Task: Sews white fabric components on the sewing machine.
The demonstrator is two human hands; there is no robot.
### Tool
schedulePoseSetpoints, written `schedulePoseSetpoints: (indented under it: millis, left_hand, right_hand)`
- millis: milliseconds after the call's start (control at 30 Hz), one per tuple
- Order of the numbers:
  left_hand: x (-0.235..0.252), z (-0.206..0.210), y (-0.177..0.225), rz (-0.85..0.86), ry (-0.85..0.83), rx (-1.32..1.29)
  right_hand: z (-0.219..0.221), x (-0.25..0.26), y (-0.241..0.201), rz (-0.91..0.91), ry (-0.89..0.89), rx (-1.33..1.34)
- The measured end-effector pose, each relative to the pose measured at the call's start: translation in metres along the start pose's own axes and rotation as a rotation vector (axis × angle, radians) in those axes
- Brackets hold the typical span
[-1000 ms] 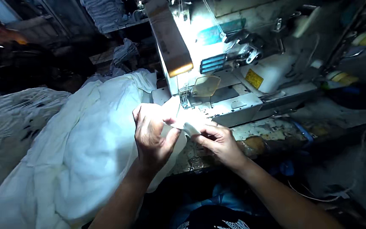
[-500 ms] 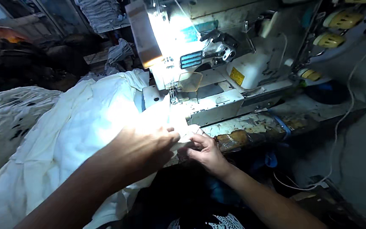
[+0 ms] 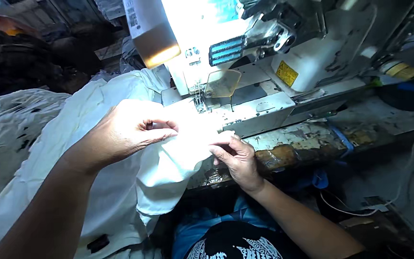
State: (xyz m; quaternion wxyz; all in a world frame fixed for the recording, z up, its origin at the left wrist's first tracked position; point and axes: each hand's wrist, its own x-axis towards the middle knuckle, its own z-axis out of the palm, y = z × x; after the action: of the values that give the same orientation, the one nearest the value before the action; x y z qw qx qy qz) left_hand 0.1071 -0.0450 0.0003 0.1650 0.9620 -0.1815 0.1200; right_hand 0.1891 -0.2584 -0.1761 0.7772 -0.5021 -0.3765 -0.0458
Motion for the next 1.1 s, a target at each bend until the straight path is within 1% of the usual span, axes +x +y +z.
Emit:
schedulePoseSetpoints:
  millis: [133,333,467,533,600,667,733,767,833,867,967,1033,1100]
  left_hand:
    - [-0.002,-0.002,0.01,-0.004,-0.019,0.065]
    - [-0.007,-0.002,0.024,0.085,-0.032,0.188]
    - [-0.005,0.001,0.038,0.123,-0.081,0.19]
    - [-0.002,0.006,0.04,0.06,-0.166,0.258]
    - [0.002,0.005,0.036,-0.029,-0.258,0.331]
    - [0.001,0.0,0.034,0.044,-0.179,0.38]
    - [0.0,-0.005,0.04,0.094,-0.134,0.414]
    - [0.001,-0.007,0.04,0.083,-0.145,0.422]
    - [0.004,-0.009,0.037,0.001,-0.19,0.428]
    - [0.005,-0.009,0.036,0.002,-0.187,0.428]
    - [0.006,-0.005,0.036,0.116,-0.117,0.417]
    - [0.011,-0.005,0.033,0.121,-0.116,0.417]
    - [0.017,-0.009,0.021,0.084,-0.126,0.413]
  right_hand:
    - [-0.002,-0.001,-0.011,0.009,-0.004,0.0]
    - [-0.004,0.0,-0.023,0.005,-0.026,-0.165]
    - [-0.003,-0.002,-0.036,-0.035,-0.042,-0.327]
    - [-0.006,0.001,-0.043,-0.047,-0.107,-0.421]
    - [-0.011,0.006,-0.048,0.03,-0.215,-0.488]
    - [-0.013,0.01,-0.047,0.112,-0.296,-0.548]
    - [-0.014,0.008,-0.042,0.149,-0.304,-0.547]
    - [-0.013,0.005,-0.039,0.129,-0.291,-0.541]
    - [-0.01,-0.001,-0.034,0.057,-0.265,-0.539]
    - [-0.009,-0.004,-0.031,0.037,-0.249,-0.527]
    - [-0.011,-0.01,-0.029,0.039,-0.218,-0.472]
    - [-0.014,-0.011,-0.025,0.021,-0.213,-0.457]
    - [-0.016,-0.01,-0.018,-0.004,-0.223,-0.457]
